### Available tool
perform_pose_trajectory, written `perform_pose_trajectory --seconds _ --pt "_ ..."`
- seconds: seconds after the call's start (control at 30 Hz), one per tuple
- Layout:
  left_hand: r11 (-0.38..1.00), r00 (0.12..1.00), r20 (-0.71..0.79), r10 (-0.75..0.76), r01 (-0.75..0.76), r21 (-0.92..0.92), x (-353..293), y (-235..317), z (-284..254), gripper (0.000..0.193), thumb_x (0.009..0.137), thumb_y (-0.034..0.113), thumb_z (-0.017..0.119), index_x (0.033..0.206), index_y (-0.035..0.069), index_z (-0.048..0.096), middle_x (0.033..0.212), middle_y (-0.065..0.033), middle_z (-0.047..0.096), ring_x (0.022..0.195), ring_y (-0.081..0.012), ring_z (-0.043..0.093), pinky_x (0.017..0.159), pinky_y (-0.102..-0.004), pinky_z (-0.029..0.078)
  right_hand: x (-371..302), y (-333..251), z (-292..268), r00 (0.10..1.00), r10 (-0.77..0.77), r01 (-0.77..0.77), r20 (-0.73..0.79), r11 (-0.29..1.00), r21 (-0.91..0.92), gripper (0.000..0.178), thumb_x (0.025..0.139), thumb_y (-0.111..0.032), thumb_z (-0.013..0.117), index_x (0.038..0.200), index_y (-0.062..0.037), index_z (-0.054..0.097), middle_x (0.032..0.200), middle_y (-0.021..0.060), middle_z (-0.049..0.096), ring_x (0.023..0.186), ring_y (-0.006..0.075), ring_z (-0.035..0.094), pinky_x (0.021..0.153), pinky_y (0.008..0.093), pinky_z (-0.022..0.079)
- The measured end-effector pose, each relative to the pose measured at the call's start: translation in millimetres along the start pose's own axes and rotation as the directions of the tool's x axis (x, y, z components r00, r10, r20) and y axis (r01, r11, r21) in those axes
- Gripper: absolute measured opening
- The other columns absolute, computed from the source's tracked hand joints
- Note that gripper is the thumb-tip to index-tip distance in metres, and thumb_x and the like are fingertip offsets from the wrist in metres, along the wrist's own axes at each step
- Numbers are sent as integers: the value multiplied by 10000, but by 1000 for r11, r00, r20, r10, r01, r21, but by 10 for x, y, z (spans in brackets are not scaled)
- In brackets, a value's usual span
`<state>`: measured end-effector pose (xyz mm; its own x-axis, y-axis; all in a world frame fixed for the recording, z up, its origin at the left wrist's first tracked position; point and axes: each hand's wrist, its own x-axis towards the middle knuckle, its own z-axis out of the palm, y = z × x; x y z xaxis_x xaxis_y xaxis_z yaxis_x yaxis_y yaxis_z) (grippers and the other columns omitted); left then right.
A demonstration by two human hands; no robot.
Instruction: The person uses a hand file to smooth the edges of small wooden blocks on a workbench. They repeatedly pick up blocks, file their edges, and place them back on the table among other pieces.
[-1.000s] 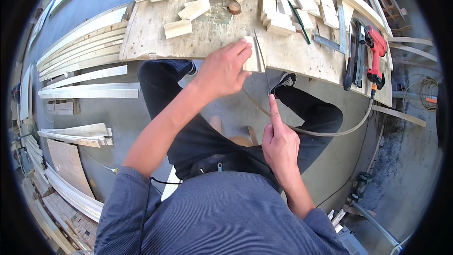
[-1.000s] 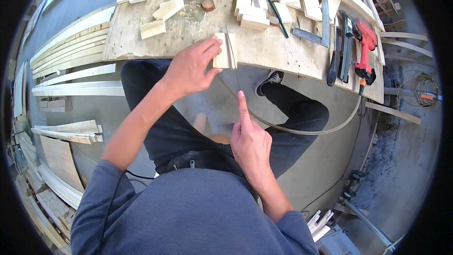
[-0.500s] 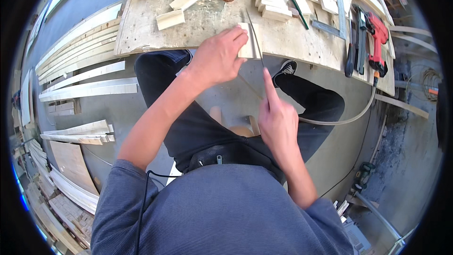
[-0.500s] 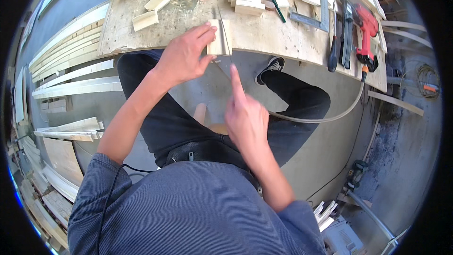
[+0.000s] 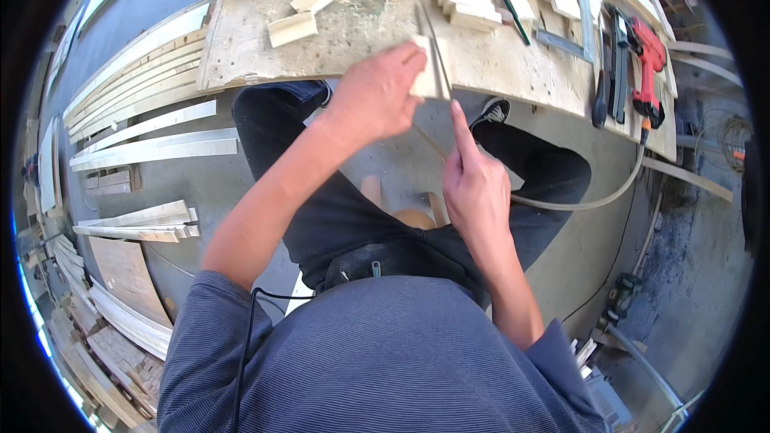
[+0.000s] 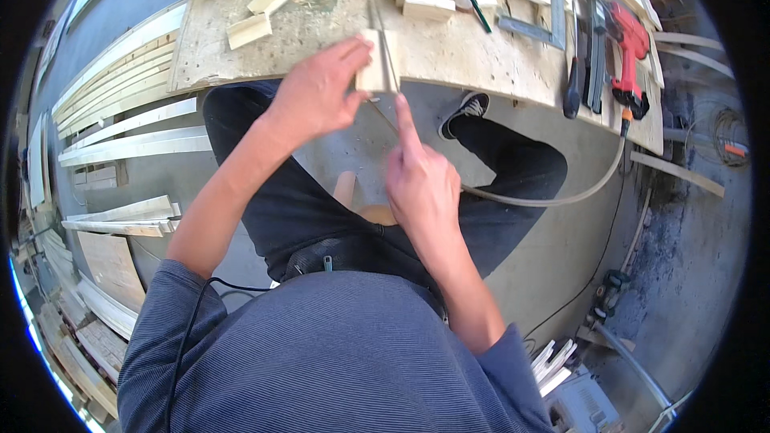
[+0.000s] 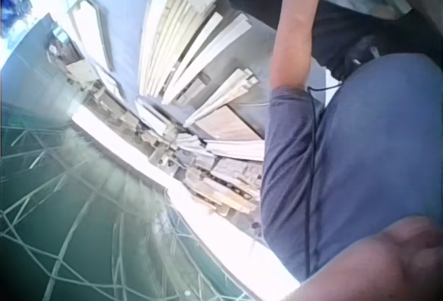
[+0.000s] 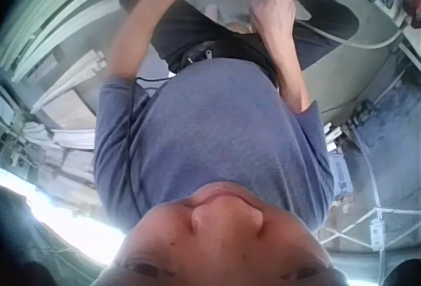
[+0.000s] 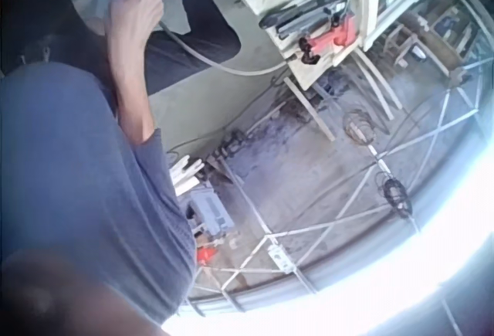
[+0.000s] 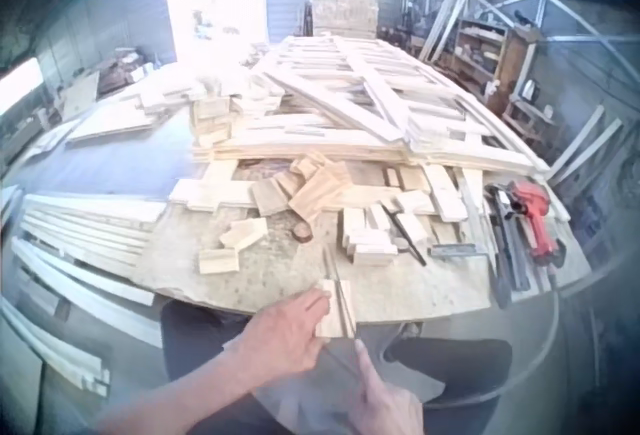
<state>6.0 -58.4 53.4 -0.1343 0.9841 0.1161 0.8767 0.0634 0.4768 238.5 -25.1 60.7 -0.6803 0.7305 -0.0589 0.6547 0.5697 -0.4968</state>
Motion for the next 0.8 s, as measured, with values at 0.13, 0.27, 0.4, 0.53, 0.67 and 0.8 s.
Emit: perform_pose_trajectory --seconds 0.13,0.27,0.4,0.53,0.67,0.8 --pt "992 992 -70 105 -100 72 -42 179 163 541 922 186 840 1383 -30 655 1505 -216 655 1335 -379 706 1061 -442 623 -114 1 -166 996 79 -80 32 996 46 763 1022 -71 607 1760 -168 443 789 251 720 708 455 740 694 573 586" --pt "991 986 -129 107 -95 94 67 152 236 515 918 189 842 1331 -39 636 1419 -193 654 1261 -360 726 979 -431 647 34 45 -59 999 37 -36 -36 999 7 763 1013 -61 626 1749 -186 469 782 233 713 671 440 719 669 563 573" --pt "996 997 -67 43 -38 81 61 145 190 481 906 172 847 1292 -23 637 1368 -184 660 1225 -358 728 946 -430 652 -120 142 -100 1000 17 -18 -22 1000 -7 785 983 -48 641 1741 -190 490 755 212 694 629 411 694 635 528 566" --pt "996 997 -53 64 -61 63 102 119 181 473 904 163 849 1286 -21 640 1370 -186 659 1239 -366 712 982 -439 639 -505 173 -298 999 45 -44 -18 998 41 773 981 3 624 1720 -204 538 708 232 623 577 383 642 640 494 555" --pt "994 991 -88 102 -97 58 119 104 141 472 908 162 846 1297 -15 645 1381 -183 658 1252 -377 700 1005 -451 628 -98 107 -319 1000 18 -18 -9 1000 -1 766 976 -5 630 1714 -192 541 731 242 657 617 405 679 647 507 566" --pt "999 999 -37 22 -20 48 113 159 129 488 902 167 852 1309 -13 651 1394 -175 662 1265 -380 696 1017 -455 624 27 97 -166 1000 -23 23 -13 998 -63 775 972 -42 642 1724 -181 517 770 238 706 665 414 718 655 536 578"
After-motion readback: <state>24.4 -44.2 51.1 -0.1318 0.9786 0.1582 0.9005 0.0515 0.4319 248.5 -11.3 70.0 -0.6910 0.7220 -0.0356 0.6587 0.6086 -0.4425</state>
